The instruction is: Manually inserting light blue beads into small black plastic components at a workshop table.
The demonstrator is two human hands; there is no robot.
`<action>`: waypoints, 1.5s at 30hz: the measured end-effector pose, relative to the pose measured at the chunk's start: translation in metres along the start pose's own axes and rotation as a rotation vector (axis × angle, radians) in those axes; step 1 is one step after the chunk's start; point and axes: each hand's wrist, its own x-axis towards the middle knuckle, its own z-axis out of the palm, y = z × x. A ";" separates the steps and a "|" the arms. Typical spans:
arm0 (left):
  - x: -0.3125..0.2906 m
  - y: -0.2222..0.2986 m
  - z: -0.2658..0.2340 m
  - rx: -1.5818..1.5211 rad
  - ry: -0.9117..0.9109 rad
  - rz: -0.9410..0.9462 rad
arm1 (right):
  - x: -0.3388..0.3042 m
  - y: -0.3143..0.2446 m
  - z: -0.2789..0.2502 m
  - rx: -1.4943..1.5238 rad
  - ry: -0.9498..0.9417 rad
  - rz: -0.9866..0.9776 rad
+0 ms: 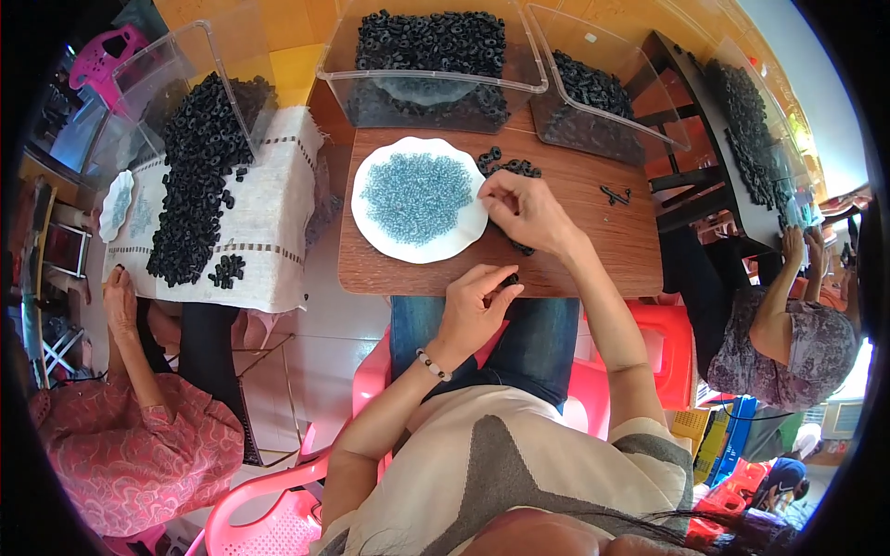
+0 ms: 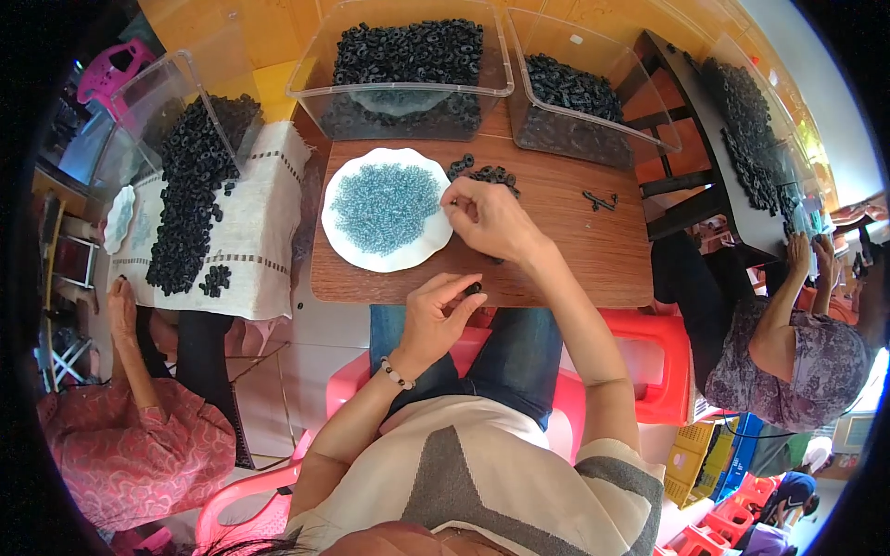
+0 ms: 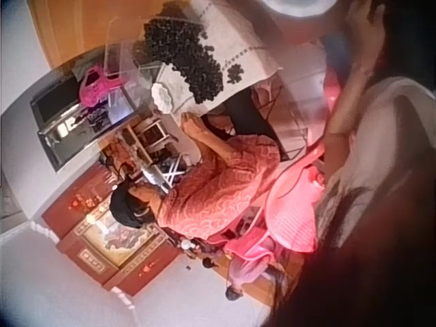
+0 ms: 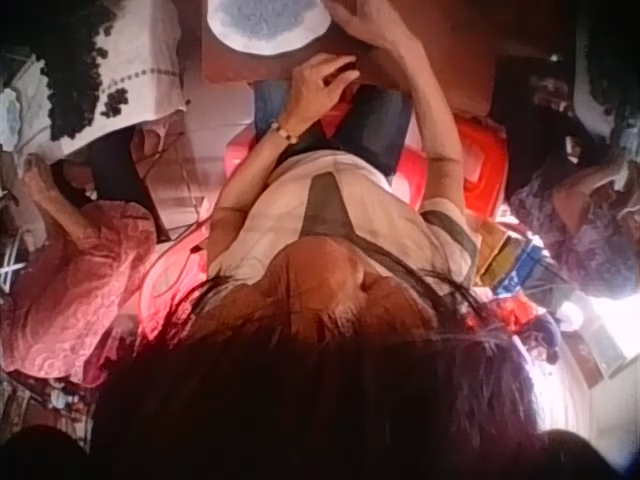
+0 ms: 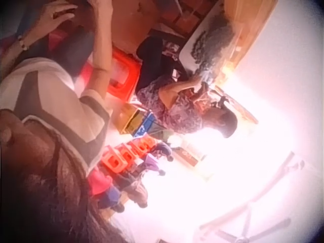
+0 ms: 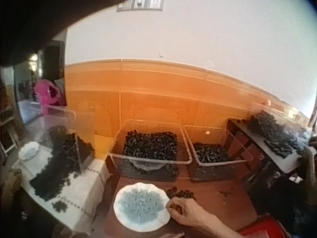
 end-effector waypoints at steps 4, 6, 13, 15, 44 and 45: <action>0.001 0.003 -0.001 0.063 -0.033 -0.007 | 0.000 -0.012 0.012 -0.159 -0.090 -0.046; 0.001 0.003 -0.001 0.067 -0.038 -0.014 | -0.001 -0.016 0.019 -0.205 -0.087 -0.063; 0.002 0.001 0.001 0.050 -0.027 0.053 | 0.002 -0.009 0.033 -0.310 0.022 -0.113; 0.001 0.000 0.001 0.046 -0.025 0.050 | 0.003 -0.010 0.036 -0.306 0.051 -0.135; 0.000 0.001 -0.002 0.085 -0.056 0.005 | 0.066 -0.027 0.041 -0.427 0.058 -0.353; 0.000 0.000 -0.002 0.084 -0.054 0.005 | 0.067 -0.028 0.042 -0.480 0.040 -0.359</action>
